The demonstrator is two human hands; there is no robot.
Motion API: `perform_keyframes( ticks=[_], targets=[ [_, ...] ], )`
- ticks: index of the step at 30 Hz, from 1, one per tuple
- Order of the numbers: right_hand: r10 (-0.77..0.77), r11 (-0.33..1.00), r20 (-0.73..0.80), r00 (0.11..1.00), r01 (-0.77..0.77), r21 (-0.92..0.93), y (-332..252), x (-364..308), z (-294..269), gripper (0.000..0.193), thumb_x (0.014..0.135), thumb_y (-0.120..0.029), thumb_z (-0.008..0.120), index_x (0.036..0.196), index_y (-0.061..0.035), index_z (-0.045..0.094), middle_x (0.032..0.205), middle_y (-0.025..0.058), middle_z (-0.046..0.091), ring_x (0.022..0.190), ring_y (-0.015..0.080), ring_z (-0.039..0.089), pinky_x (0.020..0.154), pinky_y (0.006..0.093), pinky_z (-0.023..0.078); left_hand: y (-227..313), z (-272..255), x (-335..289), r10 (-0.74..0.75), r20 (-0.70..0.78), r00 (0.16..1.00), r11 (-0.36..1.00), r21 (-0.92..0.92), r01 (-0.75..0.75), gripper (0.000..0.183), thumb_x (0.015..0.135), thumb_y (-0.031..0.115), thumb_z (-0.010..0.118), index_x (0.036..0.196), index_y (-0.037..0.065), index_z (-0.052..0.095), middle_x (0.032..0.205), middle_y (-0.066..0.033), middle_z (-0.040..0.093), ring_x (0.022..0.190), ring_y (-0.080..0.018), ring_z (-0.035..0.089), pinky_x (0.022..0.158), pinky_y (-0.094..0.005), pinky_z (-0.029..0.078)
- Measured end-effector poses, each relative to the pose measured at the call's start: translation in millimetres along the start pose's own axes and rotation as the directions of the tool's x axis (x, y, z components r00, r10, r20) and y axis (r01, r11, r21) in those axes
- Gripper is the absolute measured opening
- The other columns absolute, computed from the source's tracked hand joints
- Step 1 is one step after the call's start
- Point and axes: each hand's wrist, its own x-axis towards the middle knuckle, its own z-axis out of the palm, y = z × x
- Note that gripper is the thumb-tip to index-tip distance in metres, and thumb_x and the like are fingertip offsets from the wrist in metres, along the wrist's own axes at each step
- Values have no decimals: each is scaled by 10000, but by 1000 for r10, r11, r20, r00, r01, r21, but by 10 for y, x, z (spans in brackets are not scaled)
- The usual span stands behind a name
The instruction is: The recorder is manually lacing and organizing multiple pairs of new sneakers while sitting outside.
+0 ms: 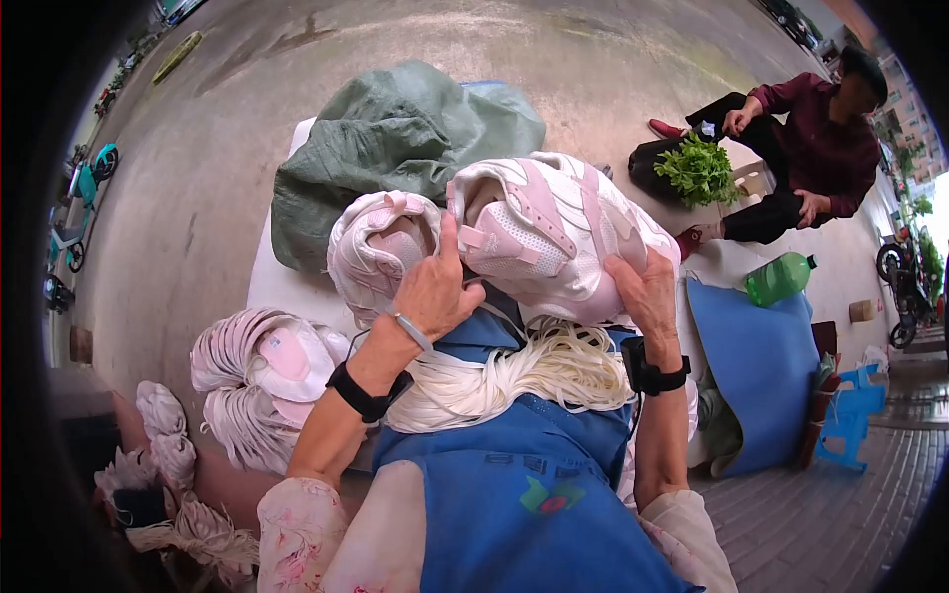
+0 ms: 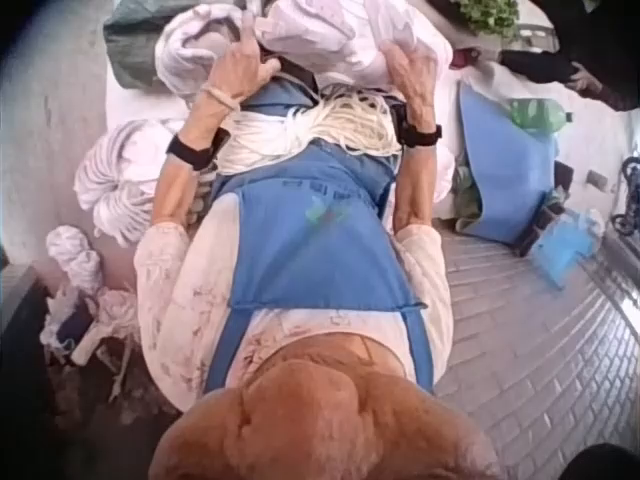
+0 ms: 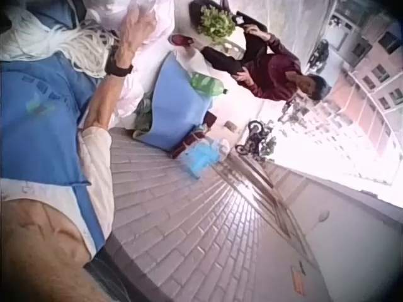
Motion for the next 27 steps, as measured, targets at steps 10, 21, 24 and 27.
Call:
perform_keyframes(
  ticks=[10,21,24,27],
  targets=[
    [154,927,-67,986,-120,355,350,-635,280,603,681,-257,840,1154,17,586,1011,66,662,878,146,618,796,288,500,-96,-15,192,187,288,939,976,55,-212,245,791,208,636,881,-17,596,730,-243,625,728,-422,624,669,-468,515],
    [257,824,-68,964,-182,537,147,-514,-152,340,775,-73,670,1090,53,645,986,84,689,857,126,617,787,275,495,203,-208,-105,258,565,783,955,-27,-295,190,786,162,604,803,-26,629,678,-251,610,677,-417,624,655,-476,511],
    [256,851,-18,967,-216,478,172,-341,-117,349,778,-88,657,1099,49,640,995,88,688,887,140,615,816,282,484,150,-301,-127,242,338,909,964,-193,-185,135,785,38,597,906,-21,596,713,-199,627,629,-362,623,582,-366,486],
    [150,952,-8,989,-142,272,146,-112,-110,383,781,-132,654,1113,56,624,998,108,687,923,167,607,841,301,478,206,-323,-118,86,139,987,941,-336,-35,140,807,9,598,941,-6,561,675,-149,624,574,-242,634,544,-320,471]
  ],
)
